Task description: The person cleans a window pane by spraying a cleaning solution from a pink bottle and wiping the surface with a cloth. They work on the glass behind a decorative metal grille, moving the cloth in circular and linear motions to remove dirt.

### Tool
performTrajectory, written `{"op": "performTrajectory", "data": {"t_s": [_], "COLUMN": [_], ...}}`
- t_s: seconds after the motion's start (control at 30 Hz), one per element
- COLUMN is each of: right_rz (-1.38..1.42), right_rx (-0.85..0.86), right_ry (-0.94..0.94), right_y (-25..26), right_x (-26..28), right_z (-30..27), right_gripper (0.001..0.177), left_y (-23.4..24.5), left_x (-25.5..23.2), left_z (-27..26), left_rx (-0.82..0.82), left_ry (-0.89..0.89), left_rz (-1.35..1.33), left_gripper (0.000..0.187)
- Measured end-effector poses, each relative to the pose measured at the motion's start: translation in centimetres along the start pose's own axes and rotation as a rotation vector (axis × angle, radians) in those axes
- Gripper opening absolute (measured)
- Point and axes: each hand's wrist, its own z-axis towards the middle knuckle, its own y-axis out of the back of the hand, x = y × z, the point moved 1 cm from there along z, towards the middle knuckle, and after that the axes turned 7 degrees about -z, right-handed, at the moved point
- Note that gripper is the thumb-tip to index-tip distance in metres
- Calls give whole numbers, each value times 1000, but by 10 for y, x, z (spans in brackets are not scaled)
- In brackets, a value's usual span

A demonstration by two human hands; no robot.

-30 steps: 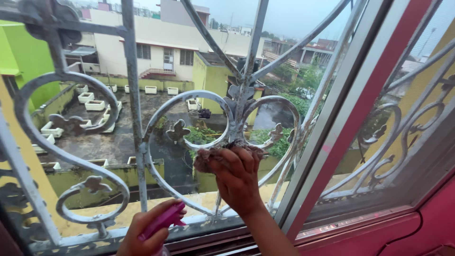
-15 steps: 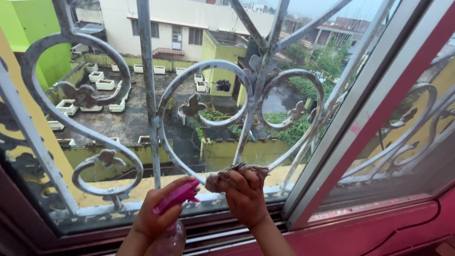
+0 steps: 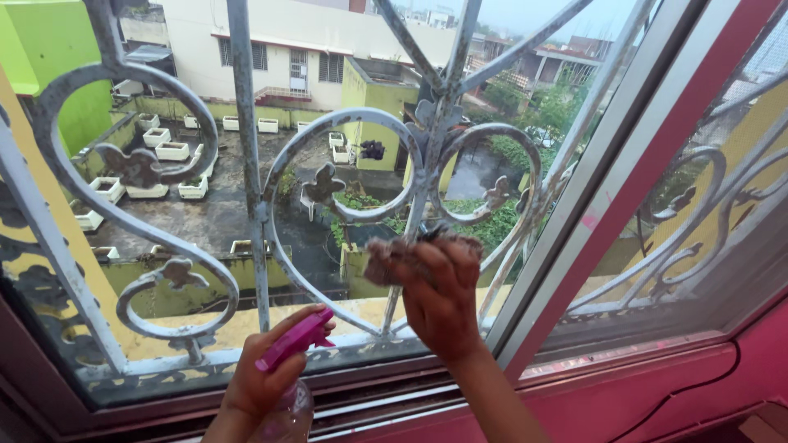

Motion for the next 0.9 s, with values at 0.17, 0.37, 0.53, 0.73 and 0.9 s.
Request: {"op": "performTrajectory", "data": {"t_s": [0.17,0.37,0.53,0.73,0.9], "right_rz": [1,-4,-25,22,45], "right_rx": [-22,-37,1,148,232], "right_ry": [-12,-41,14,47,49], "right_y": [-20,-43,-51,-38,-24], "right_x": [-3,7,5,15,20], "right_z": [24,-20,-50,-76,-66], "right_gripper": [28,32,30,29,32], "left_y": [4,13,14,8,5], "left_x": [7,17,20,8,5], "left_z": [-1,1,5,2,-1], "left_rx": [22,94,104,50,24], "left_ry": [43,50,56,87,54], "left_rz": [-40,-160,-199,-110,-87], "left_gripper": [66,69,71,67,69]}}
